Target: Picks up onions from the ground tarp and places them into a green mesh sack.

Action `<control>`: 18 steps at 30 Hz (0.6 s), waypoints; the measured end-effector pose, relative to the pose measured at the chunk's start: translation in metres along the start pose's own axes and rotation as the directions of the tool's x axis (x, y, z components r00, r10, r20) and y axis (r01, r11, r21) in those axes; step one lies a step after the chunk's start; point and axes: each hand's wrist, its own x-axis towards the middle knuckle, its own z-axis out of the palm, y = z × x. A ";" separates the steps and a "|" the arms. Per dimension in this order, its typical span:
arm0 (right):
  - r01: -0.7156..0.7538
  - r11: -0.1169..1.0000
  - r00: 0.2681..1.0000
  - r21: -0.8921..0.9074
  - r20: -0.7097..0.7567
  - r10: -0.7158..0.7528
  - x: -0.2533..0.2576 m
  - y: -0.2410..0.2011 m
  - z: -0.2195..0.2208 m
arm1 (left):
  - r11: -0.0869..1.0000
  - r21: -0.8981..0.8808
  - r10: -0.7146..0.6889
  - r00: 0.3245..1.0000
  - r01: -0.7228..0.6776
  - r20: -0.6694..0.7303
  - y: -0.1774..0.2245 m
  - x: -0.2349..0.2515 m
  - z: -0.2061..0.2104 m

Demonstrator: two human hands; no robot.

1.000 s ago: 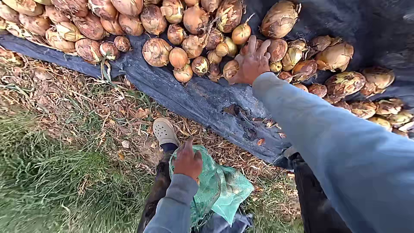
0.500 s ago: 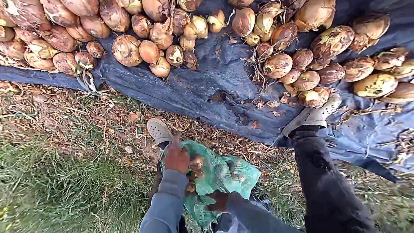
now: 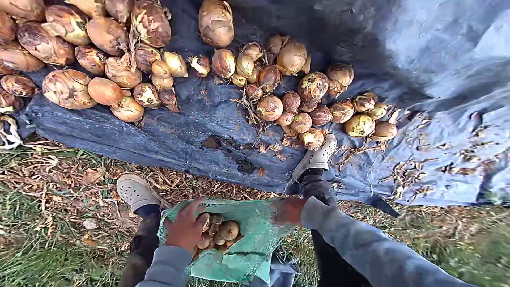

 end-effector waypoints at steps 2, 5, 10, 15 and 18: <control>-0.059 0.998 0.997 -0.011 -0.056 0.059 0.003 -0.003 -0.014 | 1.000 -0.011 -0.002 1.000 0.001 -0.027 0.007 0.004 -0.003; -0.197 0.971 0.980 -0.132 -0.050 0.192 0.018 0.008 0.000 | 0.999 -0.042 -0.023 1.000 0.023 -0.003 0.008 0.004 -0.004; -0.210 0.952 0.976 -0.222 0.017 0.219 0.005 0.051 0.058 | 0.996 -0.024 -0.073 0.966 0.082 0.249 0.006 -0.021 0.016; -0.138 0.980 0.990 -0.141 0.006 0.140 -0.073 0.054 0.038 | 0.962 0.268 -0.127 0.953 0.052 0.274 0.064 -0.072 0.027; -0.120 0.982 0.993 -0.148 -0.032 0.117 -0.112 0.083 0.013 | 0.953 0.301 -0.121 0.958 0.039 0.259 0.096 -0.097 0.029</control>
